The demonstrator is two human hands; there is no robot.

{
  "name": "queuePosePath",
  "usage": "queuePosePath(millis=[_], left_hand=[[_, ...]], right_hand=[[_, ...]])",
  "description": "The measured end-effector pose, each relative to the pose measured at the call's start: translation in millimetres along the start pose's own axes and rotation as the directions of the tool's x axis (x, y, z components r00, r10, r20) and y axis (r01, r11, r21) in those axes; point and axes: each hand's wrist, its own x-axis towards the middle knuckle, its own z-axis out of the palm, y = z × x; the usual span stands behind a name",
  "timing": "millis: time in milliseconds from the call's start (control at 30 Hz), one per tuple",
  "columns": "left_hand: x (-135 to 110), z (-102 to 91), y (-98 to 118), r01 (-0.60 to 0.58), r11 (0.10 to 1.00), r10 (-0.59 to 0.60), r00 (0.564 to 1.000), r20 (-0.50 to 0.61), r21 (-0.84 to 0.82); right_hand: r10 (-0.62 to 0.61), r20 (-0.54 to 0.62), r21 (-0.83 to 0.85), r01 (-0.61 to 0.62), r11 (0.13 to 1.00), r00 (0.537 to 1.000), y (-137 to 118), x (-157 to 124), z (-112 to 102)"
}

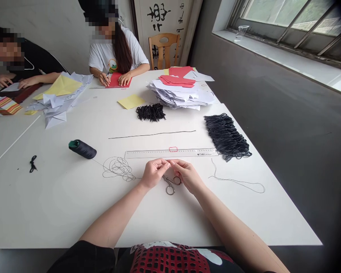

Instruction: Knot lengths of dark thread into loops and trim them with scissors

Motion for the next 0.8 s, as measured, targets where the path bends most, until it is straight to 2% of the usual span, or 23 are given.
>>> queuePosePath(millis=[67,233,300,367,433,500,667,800], left_hand=[[-1,1.8,0,0.020,1.000,-0.021,0.999,0.039,0.017],[-2,2.0,1,0.045,0.999,-0.046,0.998,0.040,0.017],[-1,1.2,2,0.017,1.000,-0.017,1.000,-0.011,0.024],[-1,0.5,2,-0.017,0.999,0.020,0.998,-0.056,0.042],[-1,0.1,2,-0.034,0.998,0.036,0.998,-0.058,0.047],[-2,0.3,1,-0.030,0.998,0.032,0.999,-0.028,0.048],[-2,3.4,-2,0.013,0.999,-0.013,1.000,0.000,0.038],[-1,4.9,0,0.052,0.999,-0.052,0.999,-0.001,-0.014]], right_hand=[[-0.010,0.012,0.085,0.009,0.996,1.000,-2,1,-2],[-0.040,-0.007,0.116,0.041,0.992,0.999,-8,2,-10],[-0.040,-0.027,0.057,0.042,0.997,0.999,-9,0,-11],[-0.053,-0.048,-0.078,0.049,0.996,0.997,-11,-2,-10],[-0.065,-0.034,-0.204,0.057,0.977,0.997,-12,-5,-7],[-0.058,-0.002,-0.231,0.056,0.971,0.998,-12,-6,-3],[-0.108,-0.037,-0.083,0.105,0.991,0.993,-9,-4,-1],[-0.095,0.013,0.143,0.092,0.985,0.995,-9,-2,-4]])
